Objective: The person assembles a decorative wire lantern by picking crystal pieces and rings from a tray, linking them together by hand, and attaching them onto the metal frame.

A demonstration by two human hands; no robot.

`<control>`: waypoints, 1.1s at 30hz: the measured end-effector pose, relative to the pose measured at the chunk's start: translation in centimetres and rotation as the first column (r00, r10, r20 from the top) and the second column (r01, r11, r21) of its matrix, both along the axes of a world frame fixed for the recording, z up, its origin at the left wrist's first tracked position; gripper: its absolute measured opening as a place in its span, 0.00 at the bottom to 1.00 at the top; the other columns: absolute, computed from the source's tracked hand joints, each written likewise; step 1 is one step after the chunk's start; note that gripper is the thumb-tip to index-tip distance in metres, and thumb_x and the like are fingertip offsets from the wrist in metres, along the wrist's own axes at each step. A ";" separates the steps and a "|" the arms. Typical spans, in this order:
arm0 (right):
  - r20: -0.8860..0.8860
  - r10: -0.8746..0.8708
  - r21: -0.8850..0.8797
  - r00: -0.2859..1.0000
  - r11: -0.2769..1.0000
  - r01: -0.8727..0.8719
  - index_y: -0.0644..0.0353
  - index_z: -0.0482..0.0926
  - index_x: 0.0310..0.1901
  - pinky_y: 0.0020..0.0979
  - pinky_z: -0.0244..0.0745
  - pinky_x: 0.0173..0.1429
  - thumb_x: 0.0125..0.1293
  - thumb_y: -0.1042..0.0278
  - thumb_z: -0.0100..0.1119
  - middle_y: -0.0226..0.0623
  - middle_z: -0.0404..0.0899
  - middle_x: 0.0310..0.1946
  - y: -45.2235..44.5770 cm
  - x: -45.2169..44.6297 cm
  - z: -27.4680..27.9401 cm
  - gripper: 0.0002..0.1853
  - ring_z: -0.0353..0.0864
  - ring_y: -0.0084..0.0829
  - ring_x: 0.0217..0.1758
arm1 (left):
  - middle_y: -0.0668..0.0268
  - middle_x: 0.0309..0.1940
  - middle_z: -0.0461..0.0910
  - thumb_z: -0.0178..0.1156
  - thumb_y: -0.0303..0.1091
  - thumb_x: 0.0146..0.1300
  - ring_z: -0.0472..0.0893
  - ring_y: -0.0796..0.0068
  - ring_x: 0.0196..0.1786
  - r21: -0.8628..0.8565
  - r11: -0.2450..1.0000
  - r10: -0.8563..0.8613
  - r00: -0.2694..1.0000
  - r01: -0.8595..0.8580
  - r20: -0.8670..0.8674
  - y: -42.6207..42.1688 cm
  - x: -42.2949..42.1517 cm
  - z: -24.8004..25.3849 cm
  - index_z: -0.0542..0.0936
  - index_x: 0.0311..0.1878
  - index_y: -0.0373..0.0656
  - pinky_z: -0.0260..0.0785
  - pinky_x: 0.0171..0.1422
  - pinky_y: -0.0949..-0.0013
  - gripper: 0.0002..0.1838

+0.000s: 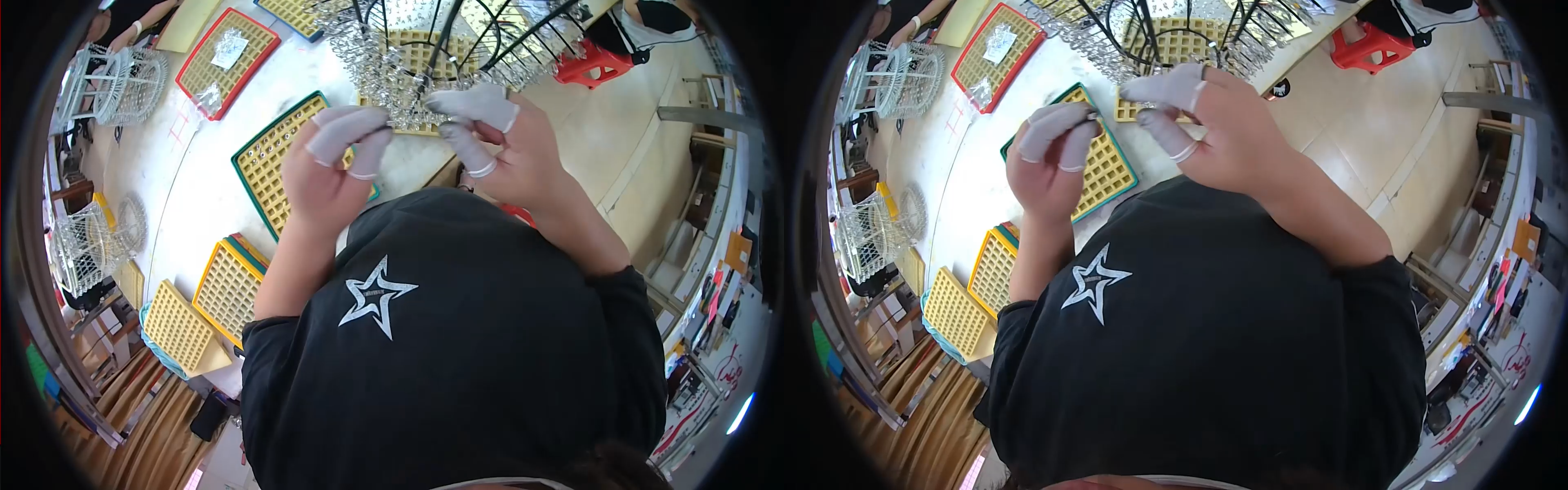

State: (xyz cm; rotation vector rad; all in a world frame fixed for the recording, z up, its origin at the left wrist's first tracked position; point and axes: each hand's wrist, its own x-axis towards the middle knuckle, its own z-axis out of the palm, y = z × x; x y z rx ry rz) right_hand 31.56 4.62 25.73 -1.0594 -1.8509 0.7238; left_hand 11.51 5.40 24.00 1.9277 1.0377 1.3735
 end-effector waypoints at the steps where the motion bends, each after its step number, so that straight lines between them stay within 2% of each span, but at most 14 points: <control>1: 0.019 0.021 -0.018 1.000 1.000 -0.021 0.55 0.79 0.42 0.29 0.71 0.36 0.53 0.72 0.61 0.34 0.79 0.30 -0.1 0.0 0.2 0.12 0.77 0.34 0.32 | 0.59 0.32 0.80 0.63 0.22 0.50 0.80 0.68 0.32 0.072 0.997 0.005 0.996 0.001 -0.086 -0.2 0.9 0.4 0.79 0.35 0.39 0.71 0.37 0.74 0.07; 4: 0.030 0.013 -0.031 0.999 0.999 -0.012 0.56 0.79 0.39 0.31 0.71 0.34 0.52 0.70 0.62 0.33 0.78 0.27 -0.2 0.3 0.4 0.11 0.76 0.35 0.30 | 0.59 0.32 0.80 0.63 0.23 0.50 0.80 0.66 0.32 0.110 0.994 0.030 0.993 -0.018 -0.114 -0.8 2.5 0.6 0.79 0.35 0.40 0.72 0.36 0.73 0.08; 5: 0.028 0.021 0.050 0.999 0.998 -0.022 0.56 0.79 0.37 0.31 0.70 0.34 0.51 0.70 0.63 0.32 0.77 0.26 0.0 0.4 0.2 0.10 0.75 0.35 0.30 | 0.59 0.32 0.80 0.63 0.23 0.50 0.80 0.66 0.32 0.105 0.994 0.040 0.993 -0.028 -0.113 -0.9 2.7 0.6 0.79 0.35 0.40 0.72 0.36 0.74 0.08; 8: 0.055 0.042 0.132 0.998 0.990 -0.049 0.57 0.78 0.36 0.31 0.69 0.35 0.51 0.70 0.63 0.32 0.76 0.26 0.2 0.7 0.0 0.09 0.74 0.35 0.31 | 0.59 0.32 0.80 0.63 0.22 0.50 0.80 0.66 0.33 0.117 0.993 -0.011 0.994 0.024 -0.110 -0.8 2.6 0.6 0.79 0.36 0.39 0.72 0.37 0.73 0.08; 10: 0.076 0.060 0.129 0.995 0.989 -0.069 0.57 0.78 0.36 0.31 0.69 0.36 0.52 0.71 0.62 0.32 0.76 0.26 0.3 0.8 0.4 0.09 0.74 0.35 0.32 | 0.59 0.33 0.80 0.63 0.22 0.50 0.80 0.67 0.34 0.122 0.991 -0.035 0.993 0.049 -0.108 -0.9 2.6 0.5 0.79 0.36 0.39 0.72 0.38 0.73 0.08; 12: 0.098 0.077 0.126 0.992 0.988 -0.089 0.58 0.77 0.36 0.31 0.69 0.37 0.52 0.71 0.62 0.32 0.76 0.27 0.2 0.9 0.5 0.08 0.74 0.34 0.33 | 0.59 0.33 0.80 0.63 0.21 0.50 0.80 0.68 0.34 -0.012 0.996 -0.088 0.996 0.088 0.002 -1.2 2.6 0.3 0.79 0.36 0.37 0.72 0.39 0.74 0.08; 16: 0.078 0.068 0.133 0.995 0.988 -0.078 0.59 0.77 0.35 0.32 0.69 0.38 0.52 0.71 0.62 0.33 0.76 0.29 0.1 1.1 0.6 0.08 0.74 0.35 0.33 | 0.59 0.34 0.79 0.62 0.19 0.51 0.80 0.71 0.35 -0.057 0.995 -0.087 0.996 0.087 0.007 -1.6 2.8 0.3 0.78 0.37 0.36 0.72 0.39 0.75 0.09; 18: 0.101 0.075 0.127 0.992 0.988 -0.088 0.59 0.76 0.35 0.32 0.69 0.38 0.52 0.71 0.62 0.33 0.76 0.29 -0.1 1.1 0.6 0.08 0.74 0.35 0.33 | 0.60 0.35 0.77 0.61 0.18 0.52 0.79 0.73 0.36 -0.108 0.987 -0.103 0.980 0.122 0.167 -1.8 3.2 0.4 0.77 0.38 0.34 0.72 0.39 0.77 0.09; 21: 0.097 0.064 0.113 0.993 0.991 -0.075 0.59 0.76 0.35 0.32 0.69 0.38 0.51 0.71 0.61 0.33 0.76 0.29 -0.3 0.8 0.4 0.08 0.74 0.35 0.33 | 0.60 0.35 0.76 0.59 0.17 0.53 0.78 0.75 0.36 -0.144 0.978 -0.122 0.973 0.152 0.198 -1.8 3.1 0.4 0.76 0.39 0.33 0.71 0.39 0.77 0.09; 24: 0.098 0.072 0.183 0.993 0.979 -0.089 0.60 0.76 0.34 0.32 0.69 0.37 0.51 0.71 0.62 0.34 0.75 0.29 -0.1 0.6 0.1 0.09 0.74 0.36 0.33 | 0.60 0.34 0.76 0.58 0.16 0.54 0.78 0.76 0.36 -0.172 0.974 -0.114 0.974 0.149 0.198 -1.9 3.2 0.4 0.75 0.38 0.33 0.72 0.39 0.77 0.08; 28: -0.001 0.092 0.174 0.996 0.981 -0.090 0.60 0.76 0.33 0.31 0.70 0.36 0.50 0.71 0.61 0.34 0.75 0.29 -0.2 0.4 -0.3 0.09 0.74 0.37 0.33 | 0.61 0.33 0.76 0.56 0.16 0.56 0.78 0.76 0.35 -0.183 0.966 -0.153 0.973 0.184 0.172 -2.0 3.4 1.0 0.74 0.40 0.33 0.72 0.39 0.76 0.08; 31: -0.129 0.104 0.100 0.986 0.991 -0.092 0.60 0.75 0.33 0.31 0.72 0.35 0.49 0.71 0.62 0.35 0.75 0.29 -0.3 0.1 -0.9 0.09 0.76 0.36 0.32 | 0.62 0.33 0.76 0.54 0.16 0.58 0.79 0.76 0.34 -0.265 0.939 -0.155 0.959 0.218 0.239 -2.3 3.6 1.0 0.73 0.41 0.33 0.72 0.40 0.76 0.08; 32: -0.201 0.094 0.052 0.975 0.995 -0.085 0.60 0.75 0.33 0.30 0.72 0.35 0.49 0.70 0.62 0.35 0.75 0.28 -0.4 0.1 -1.1 0.09 0.76 0.36 0.32 | 0.61 0.33 0.76 0.54 0.16 0.58 0.79 0.76 0.35 -0.347 0.889 -0.151 0.907 0.299 0.393 -2.4 3.6 0.7 0.73 0.42 0.33 0.72 0.41 0.76 0.08; 33: -0.200 0.096 0.052 0.975 0.995 -0.087 0.60 0.75 0.33 0.30 0.72 0.35 0.49 0.70 0.62 0.35 0.75 0.28 -0.5 0.0 -1.2 0.09 0.76 0.36 0.32 | 0.61 0.34 0.76 0.53 0.16 0.59 0.79 0.76 0.36 -0.409 0.826 -0.126 0.834 0.388 0.537 -2.4 3.6 0.5 0.72 0.42 0.33 0.72 0.42 0.75 0.08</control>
